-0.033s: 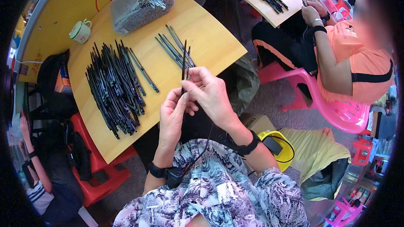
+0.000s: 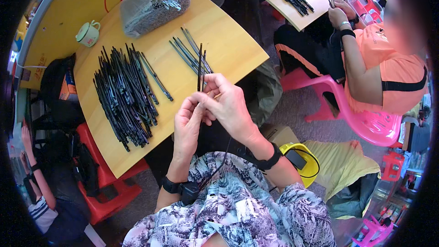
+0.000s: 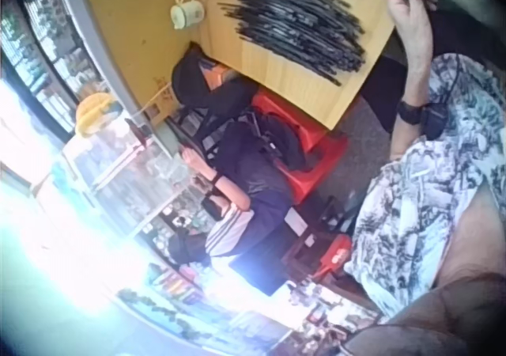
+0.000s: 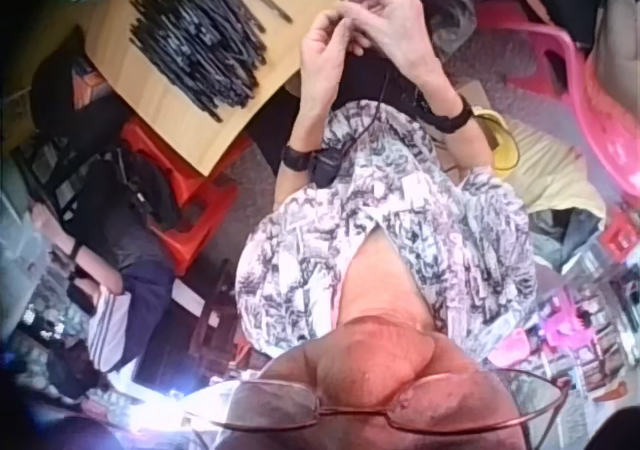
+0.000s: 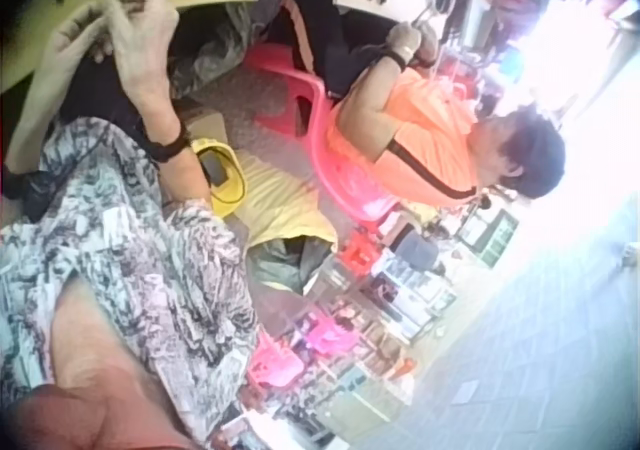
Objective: Assembling small black plastic components with metal or white strips at a workstation.
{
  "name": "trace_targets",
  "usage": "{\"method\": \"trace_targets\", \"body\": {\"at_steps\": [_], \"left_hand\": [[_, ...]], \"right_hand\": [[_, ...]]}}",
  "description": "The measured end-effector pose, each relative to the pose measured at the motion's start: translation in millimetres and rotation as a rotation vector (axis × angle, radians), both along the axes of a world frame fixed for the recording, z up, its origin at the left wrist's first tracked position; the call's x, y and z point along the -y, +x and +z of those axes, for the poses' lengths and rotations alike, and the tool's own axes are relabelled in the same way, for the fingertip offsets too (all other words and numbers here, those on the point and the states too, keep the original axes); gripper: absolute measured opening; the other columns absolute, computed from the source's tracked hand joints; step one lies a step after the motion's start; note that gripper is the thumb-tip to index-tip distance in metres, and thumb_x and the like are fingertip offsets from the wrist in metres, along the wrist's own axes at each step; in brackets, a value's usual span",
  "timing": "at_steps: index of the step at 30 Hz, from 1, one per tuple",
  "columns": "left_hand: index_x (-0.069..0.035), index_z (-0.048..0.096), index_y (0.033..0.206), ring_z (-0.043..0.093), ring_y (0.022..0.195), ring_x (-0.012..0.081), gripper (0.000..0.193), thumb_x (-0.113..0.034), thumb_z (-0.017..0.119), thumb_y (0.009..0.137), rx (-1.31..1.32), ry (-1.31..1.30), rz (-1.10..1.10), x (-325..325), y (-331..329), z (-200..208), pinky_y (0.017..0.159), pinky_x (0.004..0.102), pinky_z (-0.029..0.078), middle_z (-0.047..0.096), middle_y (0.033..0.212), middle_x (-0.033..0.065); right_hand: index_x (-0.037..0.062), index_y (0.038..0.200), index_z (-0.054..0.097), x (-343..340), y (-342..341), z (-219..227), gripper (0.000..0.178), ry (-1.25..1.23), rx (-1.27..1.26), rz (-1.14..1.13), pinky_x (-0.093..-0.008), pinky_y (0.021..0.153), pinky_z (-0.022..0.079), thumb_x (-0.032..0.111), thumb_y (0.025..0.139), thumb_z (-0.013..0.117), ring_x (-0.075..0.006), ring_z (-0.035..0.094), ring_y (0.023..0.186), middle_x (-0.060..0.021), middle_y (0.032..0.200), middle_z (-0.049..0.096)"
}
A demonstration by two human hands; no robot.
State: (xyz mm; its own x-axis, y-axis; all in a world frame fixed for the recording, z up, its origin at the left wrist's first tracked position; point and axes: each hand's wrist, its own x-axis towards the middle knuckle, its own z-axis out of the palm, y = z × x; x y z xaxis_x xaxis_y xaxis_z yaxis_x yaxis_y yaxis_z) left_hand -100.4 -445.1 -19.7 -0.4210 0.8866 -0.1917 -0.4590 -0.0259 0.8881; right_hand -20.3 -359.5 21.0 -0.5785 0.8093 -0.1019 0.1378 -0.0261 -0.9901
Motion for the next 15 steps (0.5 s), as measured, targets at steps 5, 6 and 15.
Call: {"method": "trace_targets", "body": {"at_steps": [5, 6, 15], "left_hand": [[0.005, 0.054, 0.111, 0.058, 0.089, 0.0119, 0.025, -0.008, 0.052, 0.091, -0.235, 0.023, 0.02, -4.3, -2.2, -2.6, 0.081, 0.0243, 0.046, 0.056, 0.095, 0.0061], [0.005, 0.054, 0.111, 0.058, 0.089, 0.0119, 0.025, -0.008, 0.052, 0.091, -0.236, 0.026, 0.027, -3.7, -6.6, -2.0, 0.081, 0.0243, 0.046, 0.056, 0.095, 0.0061], [0.002, 0.056, 0.108, 0.059, 0.079, 0.0103, 0.021, -0.009, 0.049, 0.092, -0.102, -0.03, 0.118, 8.3, -28.0, -4.2, 0.073, 0.022, 0.049, 0.059, 0.092, 0.0065]], "right_hand": [[-0.0056, 0.1, 0.057, -14.9, -11.9, -1.3, 0.026, 0.341, 0.112, -0.028, -0.0267, 0.055, 0.046, 0.007, 0.078, 0.062, -0.0134, 0.057, 0.057, -0.0117, 0.067, 0.058], [-0.0056, 0.1, 0.057, -22.5, -14.7, 0.5, 0.026, 0.346, 0.11, -0.023, -0.0267, 0.055, 0.046, 0.007, 0.078, 0.062, -0.0134, 0.057, 0.057, -0.0117, 0.067, 0.058], [0.0006, 0.09, 0.059, -95.4, -45.6, -17.0, 0.018, 0.751, 0.509, 0.045, -0.0439, 0.071, 0.045, 0.014, 0.078, 0.054, -0.0362, 0.057, 0.081, -0.0212, 0.079, 0.057]]}}
